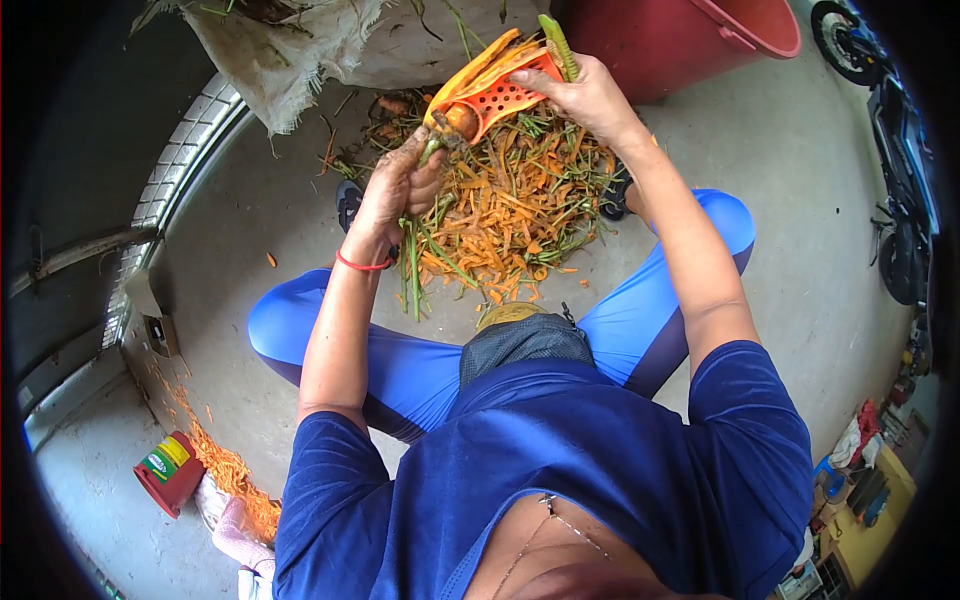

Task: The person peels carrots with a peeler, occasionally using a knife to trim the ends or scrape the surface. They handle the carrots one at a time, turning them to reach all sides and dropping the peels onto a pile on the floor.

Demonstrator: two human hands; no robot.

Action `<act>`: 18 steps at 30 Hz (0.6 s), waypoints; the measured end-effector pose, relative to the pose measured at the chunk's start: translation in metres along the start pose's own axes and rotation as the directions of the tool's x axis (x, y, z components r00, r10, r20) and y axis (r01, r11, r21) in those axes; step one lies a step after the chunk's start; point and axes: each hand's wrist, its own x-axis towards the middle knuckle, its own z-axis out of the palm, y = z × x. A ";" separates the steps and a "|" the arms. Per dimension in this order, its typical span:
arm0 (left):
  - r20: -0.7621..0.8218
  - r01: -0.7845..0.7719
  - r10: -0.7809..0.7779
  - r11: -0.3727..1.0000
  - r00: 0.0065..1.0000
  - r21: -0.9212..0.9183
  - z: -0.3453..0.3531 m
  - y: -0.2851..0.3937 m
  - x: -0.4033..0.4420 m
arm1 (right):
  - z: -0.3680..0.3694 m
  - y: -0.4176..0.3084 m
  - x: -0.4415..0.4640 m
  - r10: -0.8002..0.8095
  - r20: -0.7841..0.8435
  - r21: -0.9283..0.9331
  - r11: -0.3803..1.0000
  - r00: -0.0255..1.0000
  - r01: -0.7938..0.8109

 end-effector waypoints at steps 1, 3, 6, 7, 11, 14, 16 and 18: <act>0.028 0.012 -0.013 1.000 1.000 0.022 0.001 0.000 -0.001 | -0.005 0.005 0.002 0.068 0.017 -0.012 0.998 0.998 -0.067; -0.002 0.020 -0.020 0.996 1.000 0.082 0.001 -0.005 -0.002 | -0.013 0.019 0.004 0.145 0.086 -0.016 0.989 0.986 -0.144; 0.016 0.029 -0.031 0.994 0.999 0.109 -0.005 -0.008 0.000 | -0.034 0.048 0.017 0.237 -0.011 -0.018 0.971 0.972 -0.237; -0.011 0.016 -0.015 0.993 1.000 0.115 -0.010 -0.010 -0.003 | -0.045 0.061 0.021 0.266 -0.077 -0.012 0.963 0.961 -0.268; -0.061 -0.017 0.022 0.995 0.998 0.094 -0.023 -0.005 -0.012 | -0.098 0.117 0.035 0.220 -0.318 0.023 0.974 0.922 -0.224; -0.007 -0.052 0.052 0.998 0.999 0.040 -0.026 0.002 -0.014 | -0.084 0.088 0.030 0.160 -0.320 0.270 0.960 0.934 -0.072; -0.040 -0.037 0.039 0.999 0.998 0.035 -0.026 0.000 -0.009 | -0.054 0.041 0.017 0.154 -0.195 0.353 0.932 0.969 -0.077; -0.041 -0.003 0.003 1.000 0.999 0.005 -0.024 0.001 -0.005 | -0.022 0.002 -0.002 0.178 -0.058 0.228 0.960 0.982 -0.160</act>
